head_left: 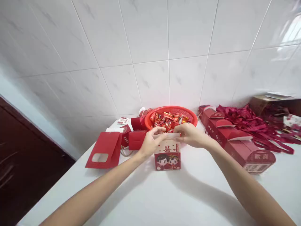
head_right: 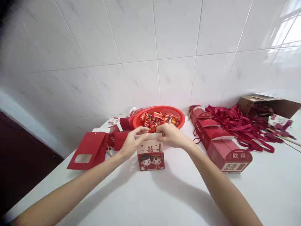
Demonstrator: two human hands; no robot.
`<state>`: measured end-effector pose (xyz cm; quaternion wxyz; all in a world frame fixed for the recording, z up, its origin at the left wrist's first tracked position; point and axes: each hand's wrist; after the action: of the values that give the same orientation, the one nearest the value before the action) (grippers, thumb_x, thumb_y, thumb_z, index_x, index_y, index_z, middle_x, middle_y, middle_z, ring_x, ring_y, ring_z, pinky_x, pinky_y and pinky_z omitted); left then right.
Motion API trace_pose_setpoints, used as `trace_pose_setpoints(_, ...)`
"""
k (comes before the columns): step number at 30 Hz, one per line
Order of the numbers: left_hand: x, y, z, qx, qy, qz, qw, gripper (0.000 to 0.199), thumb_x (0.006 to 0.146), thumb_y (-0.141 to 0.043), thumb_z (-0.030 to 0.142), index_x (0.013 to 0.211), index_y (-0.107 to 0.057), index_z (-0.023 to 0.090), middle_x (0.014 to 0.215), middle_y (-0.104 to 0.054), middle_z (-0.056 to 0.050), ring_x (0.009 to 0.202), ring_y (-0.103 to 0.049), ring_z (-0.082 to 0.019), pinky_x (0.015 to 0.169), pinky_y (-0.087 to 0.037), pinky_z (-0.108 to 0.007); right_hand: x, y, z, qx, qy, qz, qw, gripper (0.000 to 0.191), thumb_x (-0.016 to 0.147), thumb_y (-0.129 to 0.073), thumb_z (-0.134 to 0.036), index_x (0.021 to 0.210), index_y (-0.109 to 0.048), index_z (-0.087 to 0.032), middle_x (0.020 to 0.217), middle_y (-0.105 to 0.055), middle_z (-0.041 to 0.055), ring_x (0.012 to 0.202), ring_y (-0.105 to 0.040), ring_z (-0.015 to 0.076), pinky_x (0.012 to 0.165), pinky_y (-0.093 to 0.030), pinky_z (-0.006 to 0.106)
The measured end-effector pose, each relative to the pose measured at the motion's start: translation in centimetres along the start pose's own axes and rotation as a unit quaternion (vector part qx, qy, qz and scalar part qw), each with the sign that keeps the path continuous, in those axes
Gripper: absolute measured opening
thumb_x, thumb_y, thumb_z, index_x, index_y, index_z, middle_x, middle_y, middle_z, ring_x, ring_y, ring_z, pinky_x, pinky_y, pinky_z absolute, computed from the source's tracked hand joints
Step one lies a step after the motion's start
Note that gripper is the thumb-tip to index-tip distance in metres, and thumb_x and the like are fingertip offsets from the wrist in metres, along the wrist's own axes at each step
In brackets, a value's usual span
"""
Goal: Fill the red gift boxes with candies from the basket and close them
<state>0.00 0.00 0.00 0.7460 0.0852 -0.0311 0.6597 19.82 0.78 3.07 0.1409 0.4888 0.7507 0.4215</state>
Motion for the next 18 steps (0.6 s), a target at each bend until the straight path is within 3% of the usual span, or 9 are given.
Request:
trace_pose_setpoints(5, 0.8, -0.4, -0.1, 0.004, 0.061, -0.065, 0.996, 0.035, 0.064, -0.079, 0.042, 0.085, -0.067, 0.017, 0.072, -0.063, 0.002, 0.066, -0.056, -0.013, 0.065, -0.043, -0.025, -0.4, 0.9, 1.4, 0.080, 0.011, -0.145, 0.986, 0.033, 0.087, -0.057, -0.042, 0.065, -0.051, -0.018, 0.064, -0.057, 0.0003, 0.060, -0.056, 0.0131, 0.053, -0.038, 0.024)
trace_pose_setpoints(7, 1.2, -0.3, 0.0, 0.014, 0.077, -0.093, 0.993, 0.030, 0.062, -0.081, 0.038, 0.079, -0.068, 0.016, 0.067, -0.063, 0.002, 0.060, -0.053, -0.012, 0.060, -0.040, -0.025, -0.4, 1.3, 2.1, 0.106, 0.018, -0.170, 0.980, 0.039, 0.088, -0.056, -0.050, 0.068, -0.057, -0.017, 0.067, -0.061, 0.0024, 0.064, -0.060, 0.0154, 0.055, -0.043, 0.025)
trace_pose_setpoints(9, 1.4, -0.2, 0.1, 0.021, 0.074, -0.104, 0.992, 0.027, 0.063, -0.081, 0.036, 0.075, -0.068, 0.015, 0.065, -0.061, 0.003, 0.058, -0.050, -0.011, 0.059, -0.038, -0.024, 0.0, 1.9, 2.9, 0.119, 0.017, -0.125, 0.985, 0.041, 0.087, -0.059, -0.053, 0.069, -0.061, -0.016, 0.067, -0.061, 0.0024, 0.063, -0.060, 0.0157, 0.056, -0.046, 0.026)
trace_pose_setpoints(15, 2.2, -1.2, -0.1, 0.027, -0.006, -0.069, 0.997, 0.028, 0.071, -0.075, 0.042, 0.082, -0.065, 0.019, 0.071, -0.058, 0.004, 0.065, -0.050, -0.011, 0.065, -0.040, -0.023, 3.6, 2.8, 5.8, 0.172, -0.036, 0.110, 0.978, 0.030, 0.084, -0.063, -0.046, 0.077, -0.068, -0.016, 0.075, -0.072, 0.0051, 0.064, -0.066, 0.0164, 0.062, -0.052, 0.027)
trace_pose_setpoints(18, 2.8, -1.4, 0.0, 0.042, -0.033, -0.084, 0.995, 0.032, 0.071, -0.075, 0.046, 0.084, -0.067, 0.019, 0.074, -0.061, 0.002, 0.072, -0.055, -0.013, 0.071, -0.043, -0.024, 6.2, 2.1, 7.7, 0.139, -0.059, 0.161, 0.975, 0.020, 0.085, -0.062, -0.034, 0.080, -0.069, -0.017, 0.077, -0.073, 0.0045, 0.065, -0.067, 0.0162, 0.063, -0.052, 0.026)
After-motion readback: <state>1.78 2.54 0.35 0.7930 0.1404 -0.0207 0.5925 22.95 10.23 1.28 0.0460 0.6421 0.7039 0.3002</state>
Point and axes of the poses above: each hand's wrist, its own x-axis towards the middle knuckle, its own y-axis out of the back of the hand, z = x × y
